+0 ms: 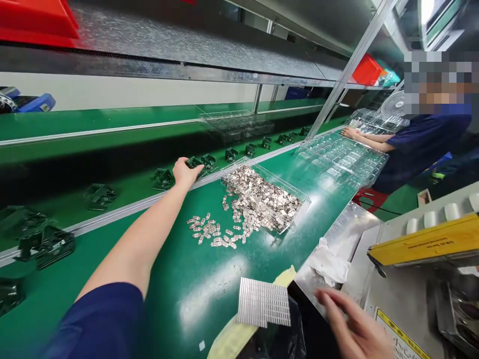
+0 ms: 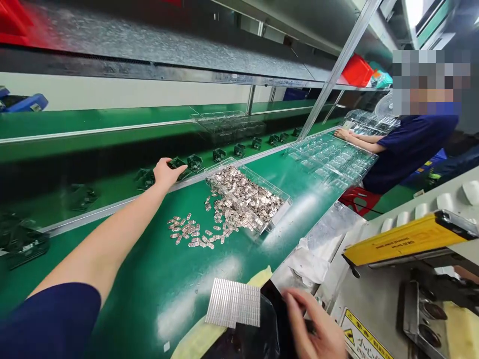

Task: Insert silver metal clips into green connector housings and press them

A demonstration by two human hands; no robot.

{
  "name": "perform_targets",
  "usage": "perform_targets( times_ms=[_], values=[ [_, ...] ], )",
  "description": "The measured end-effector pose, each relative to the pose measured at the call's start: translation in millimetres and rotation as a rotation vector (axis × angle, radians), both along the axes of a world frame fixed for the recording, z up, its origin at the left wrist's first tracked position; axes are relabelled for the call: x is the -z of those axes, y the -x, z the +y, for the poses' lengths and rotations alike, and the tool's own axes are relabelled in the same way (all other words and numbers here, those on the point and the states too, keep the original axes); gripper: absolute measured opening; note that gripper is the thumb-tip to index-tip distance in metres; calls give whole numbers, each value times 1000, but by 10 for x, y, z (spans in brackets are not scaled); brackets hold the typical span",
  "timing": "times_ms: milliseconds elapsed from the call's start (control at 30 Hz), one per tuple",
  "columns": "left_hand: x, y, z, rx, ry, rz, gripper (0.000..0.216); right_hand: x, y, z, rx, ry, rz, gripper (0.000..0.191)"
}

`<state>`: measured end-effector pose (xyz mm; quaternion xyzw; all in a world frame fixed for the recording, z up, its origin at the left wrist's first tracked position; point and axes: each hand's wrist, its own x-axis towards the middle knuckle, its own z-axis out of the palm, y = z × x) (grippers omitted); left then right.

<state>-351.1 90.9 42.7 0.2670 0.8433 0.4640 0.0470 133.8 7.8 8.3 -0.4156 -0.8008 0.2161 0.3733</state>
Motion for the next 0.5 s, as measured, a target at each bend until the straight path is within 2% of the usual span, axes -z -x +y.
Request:
perform_targets(
  times_ms=[67,133,200,267,367,433,500],
  values=[
    [77,128,91,-51,33,2,68,-58,569,273,-190,-55,-79,17],
    [138,143,86,-50,51,38,76,-126,1163,536,-266,-70,-251,22],
    [175,148,-23,-16,53,124,78,-163,1675,761,-223,-60,-558,28],
    [192,221,-208,-21,69,301,74,-147,2050,930,-202,-36,-637,28],
    [195,468,-496,-101,219,403,68,-48,2347,1050,-184,9,-673,22],
    [188,634,-638,-95,325,300,63,21,2409,1055,-179,40,-678,20],
    [167,712,-756,-55,355,236,56,68,2403,1032,-183,70,-664,20]
  ],
)
